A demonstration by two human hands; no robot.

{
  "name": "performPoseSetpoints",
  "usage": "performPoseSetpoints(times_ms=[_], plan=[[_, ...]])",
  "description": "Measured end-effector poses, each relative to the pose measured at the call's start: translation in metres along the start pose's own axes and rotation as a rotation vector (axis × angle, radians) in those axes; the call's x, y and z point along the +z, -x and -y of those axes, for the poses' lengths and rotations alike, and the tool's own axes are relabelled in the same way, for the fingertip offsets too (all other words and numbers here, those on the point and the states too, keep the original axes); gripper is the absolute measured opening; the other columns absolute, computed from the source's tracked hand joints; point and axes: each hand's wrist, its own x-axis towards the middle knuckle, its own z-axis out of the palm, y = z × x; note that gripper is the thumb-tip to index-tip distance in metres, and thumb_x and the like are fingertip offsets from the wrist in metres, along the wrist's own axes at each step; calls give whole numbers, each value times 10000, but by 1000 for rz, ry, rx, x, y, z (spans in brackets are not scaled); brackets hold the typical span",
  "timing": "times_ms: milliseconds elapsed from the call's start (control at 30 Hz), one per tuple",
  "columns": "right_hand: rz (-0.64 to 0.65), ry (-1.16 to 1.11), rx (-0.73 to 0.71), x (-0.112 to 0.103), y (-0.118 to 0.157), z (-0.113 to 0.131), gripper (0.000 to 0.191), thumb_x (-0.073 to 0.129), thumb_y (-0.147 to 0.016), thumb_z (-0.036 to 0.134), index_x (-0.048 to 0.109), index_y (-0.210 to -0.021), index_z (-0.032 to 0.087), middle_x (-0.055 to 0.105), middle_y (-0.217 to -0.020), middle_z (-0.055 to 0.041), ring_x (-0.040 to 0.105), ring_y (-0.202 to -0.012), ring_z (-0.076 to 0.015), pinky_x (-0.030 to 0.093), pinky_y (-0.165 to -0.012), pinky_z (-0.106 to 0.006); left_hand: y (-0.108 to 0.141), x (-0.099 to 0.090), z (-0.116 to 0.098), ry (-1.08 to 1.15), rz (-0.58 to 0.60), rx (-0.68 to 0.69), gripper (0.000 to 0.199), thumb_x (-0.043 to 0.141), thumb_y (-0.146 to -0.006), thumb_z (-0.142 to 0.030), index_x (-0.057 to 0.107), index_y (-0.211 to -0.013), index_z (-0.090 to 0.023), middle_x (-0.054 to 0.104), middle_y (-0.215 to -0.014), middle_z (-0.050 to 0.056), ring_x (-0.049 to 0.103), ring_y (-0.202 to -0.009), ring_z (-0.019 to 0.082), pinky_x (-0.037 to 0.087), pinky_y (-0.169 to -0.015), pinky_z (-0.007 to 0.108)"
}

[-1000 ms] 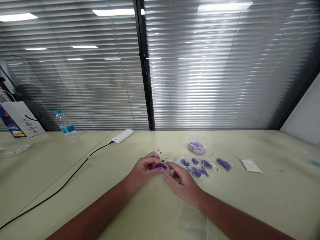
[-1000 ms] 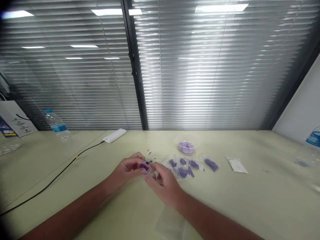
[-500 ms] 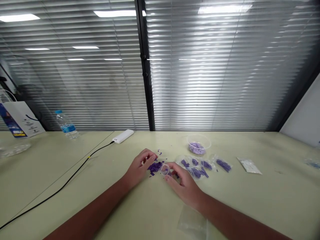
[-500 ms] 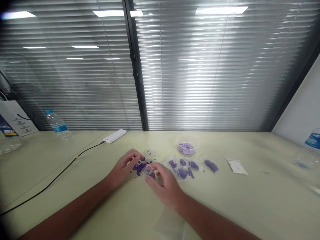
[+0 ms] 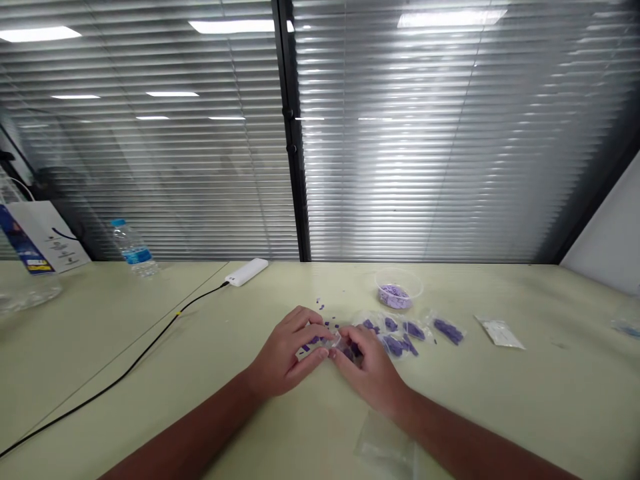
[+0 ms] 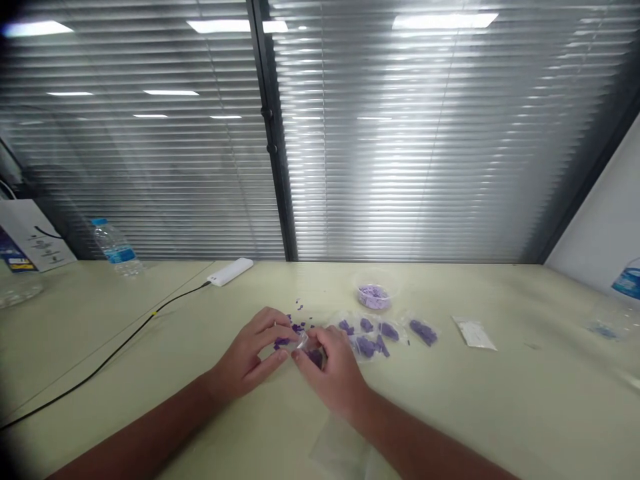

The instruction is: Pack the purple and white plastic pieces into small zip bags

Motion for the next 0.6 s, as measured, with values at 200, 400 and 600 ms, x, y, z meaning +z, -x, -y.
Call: performPoseSetpoints(times_ms=[200,400,600], plan=[[-47,-64,-79,-3,4,4,254,650,-902,330,657,-1139,242,661,-1092,-64,574,-1026,-244,426,-929,-359,-1,1,16,12,-6,-115,240,490,-1015,-331,635,-1172,-223,587,-1161,106,537,-1112,250,456,-961,370],[-280,127,-212,-43,-3,-22,224,583,-950,354,626,-1119,214,646,-1023,-69,570,-981,-236,426,-904,-374,2,13,41,-94,23,-294,366,607,-958,-431,588,-1280,-259,565,-1318,92,488,-1267,283,374,-1110,434],[-487,619,-179,-150,-7,-105,391,560,-934,494,642,-1168,192,684,-1049,-105,604,-986,-280,402,-923,-434,8,16,59,-178,-11,-381,301,579,-969,-411,606,-1225,-255,595,-1282,63,506,-1250,269,367,-1109,445]])
